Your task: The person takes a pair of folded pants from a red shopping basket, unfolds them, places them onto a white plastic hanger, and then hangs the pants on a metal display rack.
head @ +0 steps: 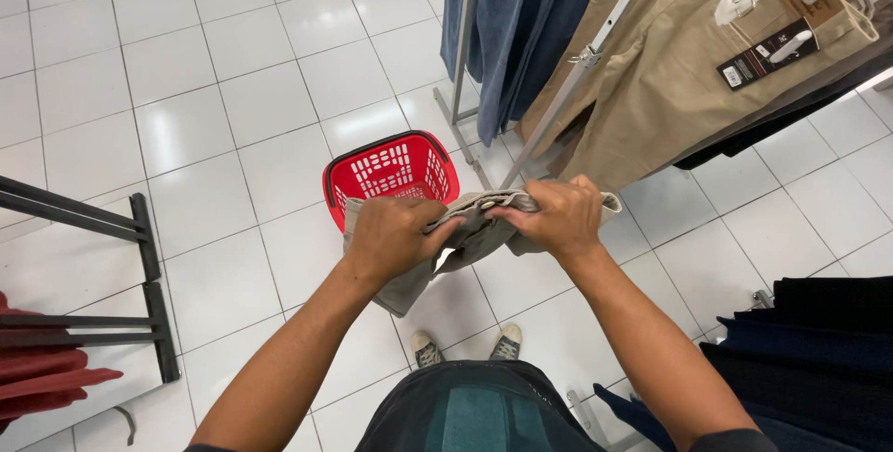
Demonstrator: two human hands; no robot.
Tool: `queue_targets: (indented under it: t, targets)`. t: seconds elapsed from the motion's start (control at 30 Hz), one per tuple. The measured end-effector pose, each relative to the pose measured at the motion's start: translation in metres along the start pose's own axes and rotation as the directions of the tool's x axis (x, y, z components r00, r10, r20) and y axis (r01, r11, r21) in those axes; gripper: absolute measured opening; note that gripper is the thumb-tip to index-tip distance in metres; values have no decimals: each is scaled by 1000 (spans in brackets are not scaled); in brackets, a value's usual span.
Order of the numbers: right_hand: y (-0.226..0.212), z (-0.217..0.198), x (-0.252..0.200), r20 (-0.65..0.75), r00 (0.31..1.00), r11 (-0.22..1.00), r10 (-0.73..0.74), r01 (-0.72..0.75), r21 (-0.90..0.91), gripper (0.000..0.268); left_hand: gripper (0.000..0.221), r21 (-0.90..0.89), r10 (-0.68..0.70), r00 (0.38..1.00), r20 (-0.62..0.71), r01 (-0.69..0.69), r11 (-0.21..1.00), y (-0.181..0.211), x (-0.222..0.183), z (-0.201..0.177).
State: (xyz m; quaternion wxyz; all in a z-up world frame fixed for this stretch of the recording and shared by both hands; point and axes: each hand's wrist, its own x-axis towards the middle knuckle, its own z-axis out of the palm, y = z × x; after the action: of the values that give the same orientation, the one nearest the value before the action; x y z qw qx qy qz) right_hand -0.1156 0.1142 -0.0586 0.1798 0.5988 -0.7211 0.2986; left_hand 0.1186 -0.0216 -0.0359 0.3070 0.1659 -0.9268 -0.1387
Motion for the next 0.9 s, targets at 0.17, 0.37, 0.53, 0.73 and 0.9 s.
queue_targets:
  t: [0.17, 0.37, 0.53, 0.73, 0.9]
  targets:
    - [-17, 0, 9, -16, 999, 999, 30, -31, -38, 65, 21, -29, -18, 1000, 20, 19, 999, -3, -4, -9]
    - [1, 17, -3, 145, 988, 999, -46, 48, -9, 60, 18, -29, -53, 998, 32, 54, 998, -21, -7, -26]
    - [-12, 5, -14, 167, 985, 999, -38, 42, -18, 59, 19, -24, 24, 1000, -8, -24, 999, -20, -18, -21]
    - [-9, 11, -45, 163, 986, 998, 22, -11, -70, 59, 25, -54, 88, 995, -53, -91, 994, -6, -66, 5]
    - [-3, 14, -70, 308, 924, 971, -225, 237, -2, 60, 26, 120, 10, 957, 289, -47, 992, -19, -119, 23]
